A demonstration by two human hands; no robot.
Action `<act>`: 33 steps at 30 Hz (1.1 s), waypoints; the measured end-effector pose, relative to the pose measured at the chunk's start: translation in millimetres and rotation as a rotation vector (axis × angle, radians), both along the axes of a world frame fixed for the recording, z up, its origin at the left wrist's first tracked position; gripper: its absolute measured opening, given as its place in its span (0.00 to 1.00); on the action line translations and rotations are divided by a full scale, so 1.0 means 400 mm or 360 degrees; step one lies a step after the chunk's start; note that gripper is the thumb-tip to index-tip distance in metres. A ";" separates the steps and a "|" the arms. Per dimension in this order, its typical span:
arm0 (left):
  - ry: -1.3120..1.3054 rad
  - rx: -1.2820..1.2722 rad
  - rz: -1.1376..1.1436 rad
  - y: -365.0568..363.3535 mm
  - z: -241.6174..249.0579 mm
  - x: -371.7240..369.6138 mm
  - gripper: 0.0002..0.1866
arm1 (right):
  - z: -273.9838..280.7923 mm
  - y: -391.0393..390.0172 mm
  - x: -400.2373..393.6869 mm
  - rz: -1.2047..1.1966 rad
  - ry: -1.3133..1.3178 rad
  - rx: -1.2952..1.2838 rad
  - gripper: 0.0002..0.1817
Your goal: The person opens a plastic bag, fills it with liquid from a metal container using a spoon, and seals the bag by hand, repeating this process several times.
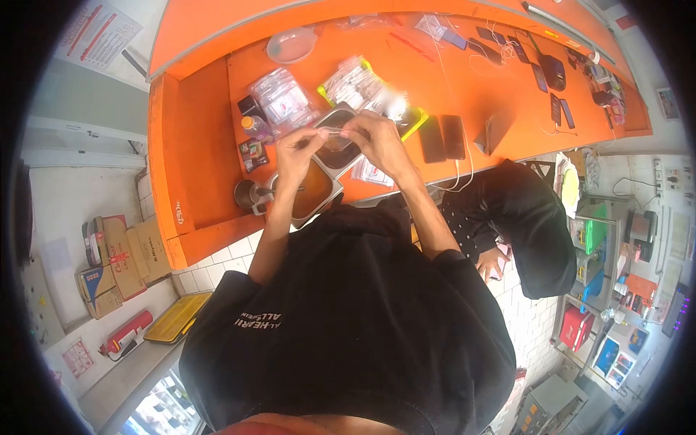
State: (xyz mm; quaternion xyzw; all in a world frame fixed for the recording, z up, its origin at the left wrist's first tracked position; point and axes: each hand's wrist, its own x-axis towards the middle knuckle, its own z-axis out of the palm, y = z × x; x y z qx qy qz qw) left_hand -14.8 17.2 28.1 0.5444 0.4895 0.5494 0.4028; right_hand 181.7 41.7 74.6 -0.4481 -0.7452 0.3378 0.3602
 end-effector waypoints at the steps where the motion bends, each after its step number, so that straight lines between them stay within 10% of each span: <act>1: -0.0043 0.0003 0.0024 0.003 0.005 0.005 0.07 | 0.006 0.000 -0.001 0.0001 0.0000 0.0004 0.06; 13: 0.0056 -0.0106 -0.0202 -0.007 0.023 0.032 0.07 | -0.013 -0.021 0.054 -0.0060 -0.0020 0.0140 0.02; 19: -0.0245 -0.0121 0.0141 -0.024 -0.028 -0.044 0.09 | -0.080 0.097 0.232 -0.0143 0.0320 -0.0619 0.01; 25: -0.0009 -0.0270 0.0026 -0.082 -0.066 -0.059 0.12 | -0.199 0.260 0.346 0.0133 -0.0332 -0.0208 0.04; 33: 0.0099 -0.0523 0.0088 -0.117 -0.053 -0.026 0.13 | -0.340 0.373 0.331 0.0590 -0.0672 -0.0855 0.04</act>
